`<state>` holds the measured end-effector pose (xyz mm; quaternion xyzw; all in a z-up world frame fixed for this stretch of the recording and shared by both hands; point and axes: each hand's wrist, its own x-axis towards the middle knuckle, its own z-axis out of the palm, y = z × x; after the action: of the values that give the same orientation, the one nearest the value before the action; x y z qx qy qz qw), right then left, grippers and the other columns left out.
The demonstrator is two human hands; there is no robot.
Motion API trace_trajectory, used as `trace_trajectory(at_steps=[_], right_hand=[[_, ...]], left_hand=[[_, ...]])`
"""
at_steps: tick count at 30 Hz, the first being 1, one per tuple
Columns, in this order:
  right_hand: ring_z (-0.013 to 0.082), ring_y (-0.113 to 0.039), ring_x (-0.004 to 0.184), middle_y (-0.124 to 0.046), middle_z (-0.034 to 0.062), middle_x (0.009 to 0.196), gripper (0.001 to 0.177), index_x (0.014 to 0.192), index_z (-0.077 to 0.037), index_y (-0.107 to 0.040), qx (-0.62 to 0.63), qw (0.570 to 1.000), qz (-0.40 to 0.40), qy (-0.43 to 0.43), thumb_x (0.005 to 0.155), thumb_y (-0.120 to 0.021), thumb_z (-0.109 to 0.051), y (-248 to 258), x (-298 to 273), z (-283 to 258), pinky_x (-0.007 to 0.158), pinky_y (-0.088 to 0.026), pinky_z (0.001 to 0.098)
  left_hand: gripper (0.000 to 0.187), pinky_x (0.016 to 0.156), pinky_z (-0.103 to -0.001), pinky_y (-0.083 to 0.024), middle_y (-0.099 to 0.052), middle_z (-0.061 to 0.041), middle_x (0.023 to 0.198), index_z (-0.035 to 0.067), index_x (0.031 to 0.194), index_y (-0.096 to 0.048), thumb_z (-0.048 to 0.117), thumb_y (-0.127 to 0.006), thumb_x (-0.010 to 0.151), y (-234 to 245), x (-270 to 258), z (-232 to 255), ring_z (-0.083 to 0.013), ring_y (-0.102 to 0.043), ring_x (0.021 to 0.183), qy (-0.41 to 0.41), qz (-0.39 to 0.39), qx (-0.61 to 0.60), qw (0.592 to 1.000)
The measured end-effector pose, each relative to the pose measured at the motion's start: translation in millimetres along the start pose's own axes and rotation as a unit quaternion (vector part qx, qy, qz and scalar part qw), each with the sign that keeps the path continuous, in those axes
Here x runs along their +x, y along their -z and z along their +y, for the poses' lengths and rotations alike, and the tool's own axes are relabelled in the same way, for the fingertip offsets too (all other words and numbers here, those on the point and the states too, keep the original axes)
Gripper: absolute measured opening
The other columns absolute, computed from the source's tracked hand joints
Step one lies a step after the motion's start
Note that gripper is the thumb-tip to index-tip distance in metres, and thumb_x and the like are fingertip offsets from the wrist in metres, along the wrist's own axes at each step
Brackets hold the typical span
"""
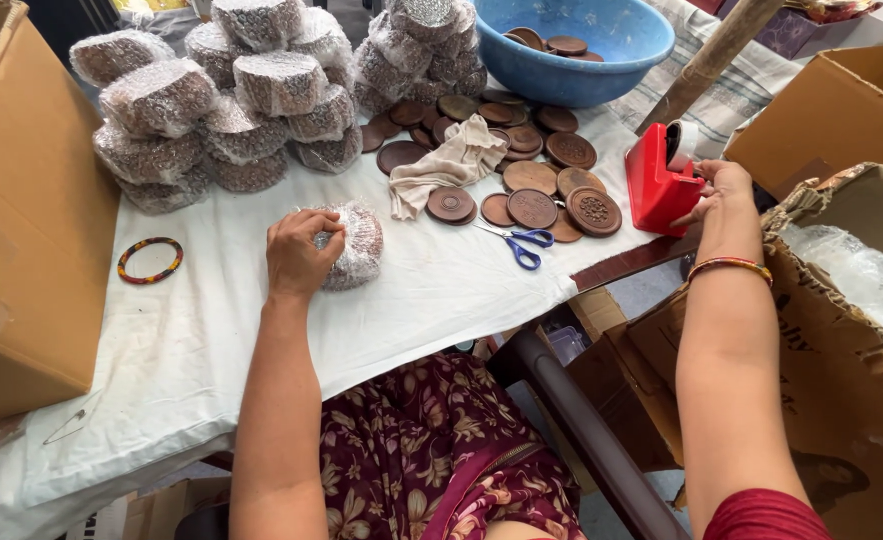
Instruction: The person wraps a stack of round wooden coasters in bubble wrap and secures it with tape. Then the person wipes a single wooden coaster with a cloth. The wrapped stack is placed on a pile of similar wrapped stacks.
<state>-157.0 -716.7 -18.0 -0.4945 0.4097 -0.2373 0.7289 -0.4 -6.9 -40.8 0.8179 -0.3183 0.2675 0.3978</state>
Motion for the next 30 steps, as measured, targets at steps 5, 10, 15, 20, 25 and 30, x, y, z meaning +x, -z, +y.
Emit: trace_trajectory(at_steps=[5,10,15,20,25,30], right_hand=[[0.0388,-0.06,0.108,-0.062,0.0092,0.107,0.021,0.096,-0.01,-0.062,0.071,0.991,0.079,0.075,0.084,-0.061,-0.027,-25.6,-65.0,7.6,0.096,-0.011,0.094],[0.0338,-0.06,0.104,-0.064,0.0116,0.105,0.027,0.091,-0.011,-0.054,0.162,0.958,0.197,0.132,0.071,-0.07,-0.021,-35.8,-79.3,29.7,0.095,-0.017,0.0898],[0.0272,-0.067,0.075,-0.07,0.0095,0.077,0.013,0.059,-0.005,-0.061,0.215,0.924,0.201,0.245,0.061,-0.07,-0.014,-34.6,-67.2,57.4,0.077,-0.057,0.0618],[0.0207,-0.064,0.074,-0.067,0.0054,0.079,0.011,0.065,-0.006,-0.059,0.201,0.935,0.206,0.204,0.068,-0.066,-0.013,-48.3,-102.5,67.5,0.068,-0.047,0.049],[0.0199,-0.071,0.075,-0.077,0.0108,0.083,0.006,0.073,0.0,-0.07,0.094,0.93,0.198,0.296,0.074,-0.067,-0.006,-33.0,-60.7,98.9,0.072,-0.056,0.0334],[0.0147,-0.069,0.076,-0.077,0.0093,0.089,0.021,0.082,-0.001,-0.071,0.104,0.924,0.178,0.321,0.091,-0.079,-0.018,-39.2,-68.9,104.0,0.072,-0.054,0.0283]], left_hand=[[0.008,0.103,-0.041,-0.043,-0.077,0.002,0.109,0.013,0.088,-0.078,0.02,-0.076,0.087,-1.8,-1.5,-0.6,-0.0203,-0.067,0.107,0.006,-0.003,0.001,1.0],[0.008,0.102,-0.04,-0.043,-0.077,0.003,0.109,0.013,0.088,-0.078,0.02,-0.075,0.087,-1.3,-0.7,0.1,-0.0191,-0.067,0.107,0.015,-0.007,0.002,1.0],[0.008,0.101,-0.04,-0.043,-0.077,0.003,0.109,0.013,0.088,-0.078,0.02,-0.075,0.088,-0.5,-0.9,1.4,-0.0184,-0.067,0.106,0.021,-0.006,0.0,1.0],[0.008,0.1,-0.04,-0.043,-0.077,0.003,0.109,0.013,0.088,-0.078,0.02,-0.075,0.087,-1.8,0.0,-0.5,-0.0186,-0.067,0.106,0.021,-0.007,-0.001,1.0],[0.008,0.1,-0.04,-0.043,-0.077,0.003,0.11,0.013,0.087,-0.078,0.02,-0.076,0.087,-1.4,-1.6,-2.4,-0.0199,-0.067,0.107,0.023,-0.003,-0.006,1.0],[0.006,0.099,-0.041,-0.044,-0.077,0.003,0.108,0.013,0.086,-0.077,0.019,-0.076,0.085,-3.9,-1.5,-1.4,-0.0202,-0.067,0.106,0.031,0.001,-0.022,0.999]])
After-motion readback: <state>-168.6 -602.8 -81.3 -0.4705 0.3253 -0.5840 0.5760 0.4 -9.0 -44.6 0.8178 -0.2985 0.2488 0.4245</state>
